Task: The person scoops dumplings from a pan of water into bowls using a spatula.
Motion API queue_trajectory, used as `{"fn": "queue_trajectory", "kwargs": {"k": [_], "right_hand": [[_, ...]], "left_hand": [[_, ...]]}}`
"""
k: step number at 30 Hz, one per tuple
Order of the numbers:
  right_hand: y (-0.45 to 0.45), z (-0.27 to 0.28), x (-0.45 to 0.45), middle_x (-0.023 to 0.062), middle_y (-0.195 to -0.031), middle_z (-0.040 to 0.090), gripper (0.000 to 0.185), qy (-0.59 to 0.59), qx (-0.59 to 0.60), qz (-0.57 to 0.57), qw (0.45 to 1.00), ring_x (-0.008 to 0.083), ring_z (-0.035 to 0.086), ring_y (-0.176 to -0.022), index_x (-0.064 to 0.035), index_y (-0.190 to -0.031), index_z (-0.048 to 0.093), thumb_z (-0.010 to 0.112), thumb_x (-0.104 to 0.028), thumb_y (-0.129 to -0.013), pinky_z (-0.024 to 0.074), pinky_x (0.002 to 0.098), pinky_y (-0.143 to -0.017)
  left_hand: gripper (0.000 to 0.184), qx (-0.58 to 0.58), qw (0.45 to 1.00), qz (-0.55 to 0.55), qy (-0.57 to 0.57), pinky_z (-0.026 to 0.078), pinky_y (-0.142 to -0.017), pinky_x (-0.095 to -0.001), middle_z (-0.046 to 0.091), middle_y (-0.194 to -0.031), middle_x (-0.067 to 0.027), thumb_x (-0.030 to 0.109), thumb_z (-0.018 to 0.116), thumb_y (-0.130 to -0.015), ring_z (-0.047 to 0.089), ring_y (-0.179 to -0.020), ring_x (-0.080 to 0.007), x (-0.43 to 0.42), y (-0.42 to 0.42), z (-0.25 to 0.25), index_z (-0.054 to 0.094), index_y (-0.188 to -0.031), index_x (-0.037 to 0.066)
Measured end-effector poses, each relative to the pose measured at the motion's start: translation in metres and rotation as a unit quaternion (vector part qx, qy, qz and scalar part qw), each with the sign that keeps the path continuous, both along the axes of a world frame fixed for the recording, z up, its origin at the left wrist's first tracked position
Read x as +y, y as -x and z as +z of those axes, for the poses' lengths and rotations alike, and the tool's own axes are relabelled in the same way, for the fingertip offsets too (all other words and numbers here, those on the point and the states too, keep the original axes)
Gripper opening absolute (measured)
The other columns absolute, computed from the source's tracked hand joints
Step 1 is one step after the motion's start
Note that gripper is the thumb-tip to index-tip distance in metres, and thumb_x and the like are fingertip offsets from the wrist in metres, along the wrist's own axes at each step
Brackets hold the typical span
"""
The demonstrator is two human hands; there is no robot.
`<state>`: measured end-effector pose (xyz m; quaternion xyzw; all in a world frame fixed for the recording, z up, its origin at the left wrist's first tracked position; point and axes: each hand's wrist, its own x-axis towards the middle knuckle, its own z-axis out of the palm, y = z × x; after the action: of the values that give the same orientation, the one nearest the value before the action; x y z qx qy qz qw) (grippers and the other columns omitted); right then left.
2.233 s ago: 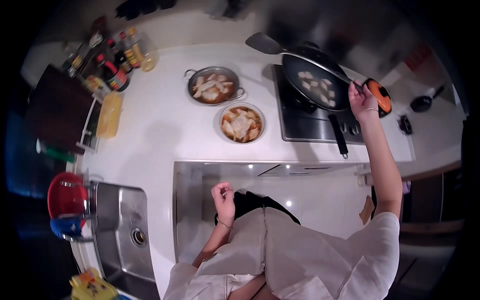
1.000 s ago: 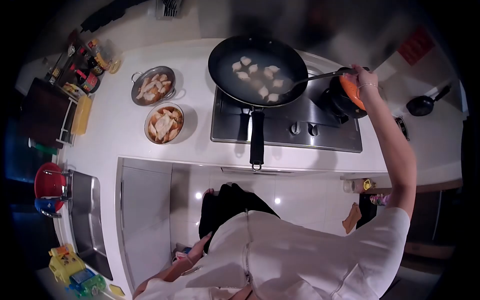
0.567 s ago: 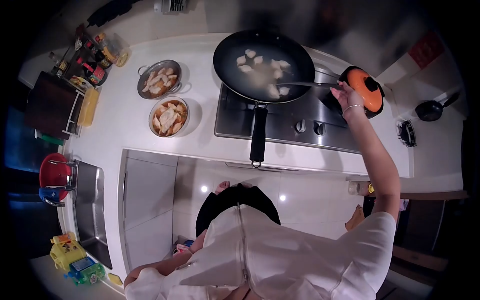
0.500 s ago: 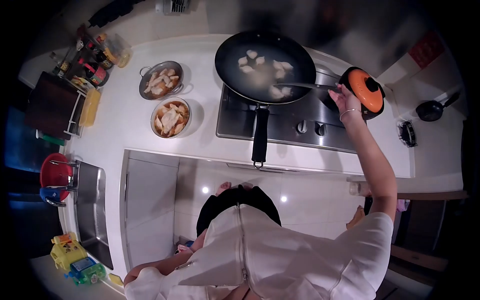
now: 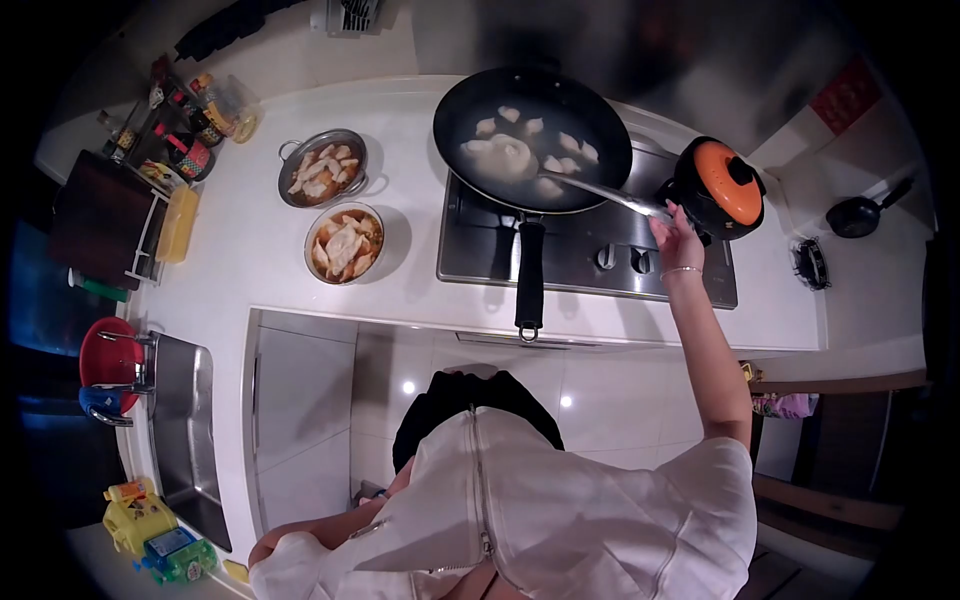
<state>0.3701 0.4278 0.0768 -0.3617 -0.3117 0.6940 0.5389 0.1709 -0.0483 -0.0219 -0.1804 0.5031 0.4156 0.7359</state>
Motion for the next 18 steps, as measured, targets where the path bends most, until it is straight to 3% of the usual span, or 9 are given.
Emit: {"fn": "queue_trajectory", "kwargs": {"k": [18], "right_hand": [[0.002,0.005,-0.078,0.0119,-0.088,0.052,0.026,-0.070,0.019,-0.076,0.994,0.0223,0.056,-0.064,0.0051,-0.095,0.043,0.046,-0.015,-0.079,0.0494,0.0288,-0.062]], "left_hand": [[0.036,-0.006,0.999,-0.030,-0.016,0.033,-0.082,-0.0263,0.049,-0.097,-0.0027,0.026,0.048,-0.076,0.044,-0.091,-0.0118,0.001,0.024,0.003,0.044,-0.106,0.005]]}}
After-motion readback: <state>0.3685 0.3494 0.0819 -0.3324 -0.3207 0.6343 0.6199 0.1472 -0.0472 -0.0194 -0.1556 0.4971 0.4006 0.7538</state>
